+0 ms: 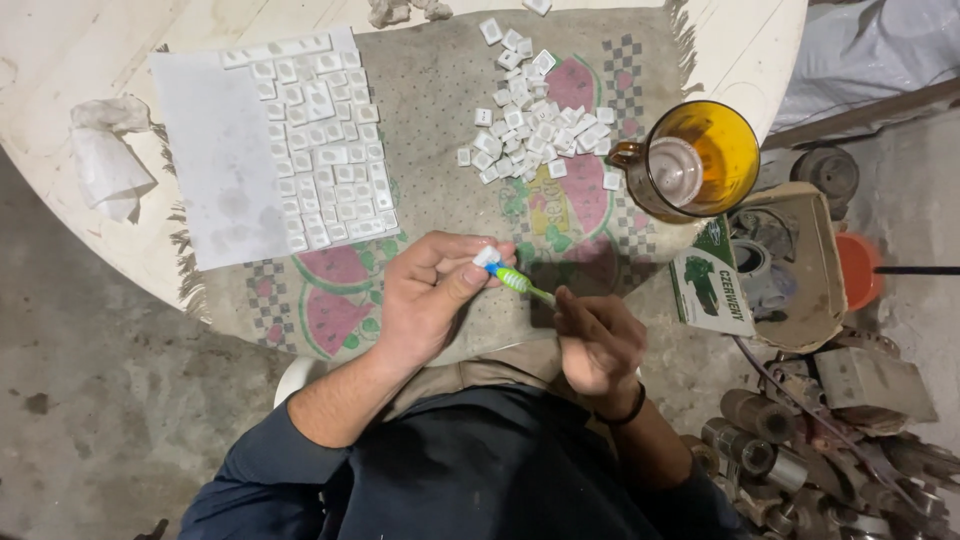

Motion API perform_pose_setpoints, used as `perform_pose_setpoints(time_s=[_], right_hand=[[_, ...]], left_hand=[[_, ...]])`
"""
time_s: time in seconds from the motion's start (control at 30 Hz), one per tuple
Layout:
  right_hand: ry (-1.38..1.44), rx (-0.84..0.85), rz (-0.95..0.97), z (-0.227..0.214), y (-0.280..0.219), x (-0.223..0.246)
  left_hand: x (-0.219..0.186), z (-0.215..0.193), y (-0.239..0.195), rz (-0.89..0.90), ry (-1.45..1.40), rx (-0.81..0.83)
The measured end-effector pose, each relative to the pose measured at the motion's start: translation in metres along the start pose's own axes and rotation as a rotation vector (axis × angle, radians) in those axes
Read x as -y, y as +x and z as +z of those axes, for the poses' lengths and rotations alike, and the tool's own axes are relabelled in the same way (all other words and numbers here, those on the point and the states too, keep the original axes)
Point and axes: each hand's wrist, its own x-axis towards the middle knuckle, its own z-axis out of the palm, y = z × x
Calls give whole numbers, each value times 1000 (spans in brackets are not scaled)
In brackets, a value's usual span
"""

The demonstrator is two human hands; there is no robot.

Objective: Cleaning keyboard keycaps with a toothbrush and a tissue.

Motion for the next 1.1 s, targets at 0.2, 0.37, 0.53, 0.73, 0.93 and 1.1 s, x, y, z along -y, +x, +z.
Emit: perform_pose_setpoints(time_s=[0.2,0.37,0.53,0.73,0.93,1.1], right_hand=[[106,-83,141,4,-5,5],[174,122,223,-8,-14,6],[155,137,273,-7,-21,9],[177,97,273,-6,-14,11],[171,148,291,-8,-23,5],[227,109,277,-5,-33,-1]], left_hand=[[10,-2,-5,-74,19,22],[3,-11,-1,38,40,90],[-2,-10,-3,45,110,40],[4,-8,-4,-2,150,65],[-2,-9,-1,59,113,65],[-9,0,0,-35,119,93]])
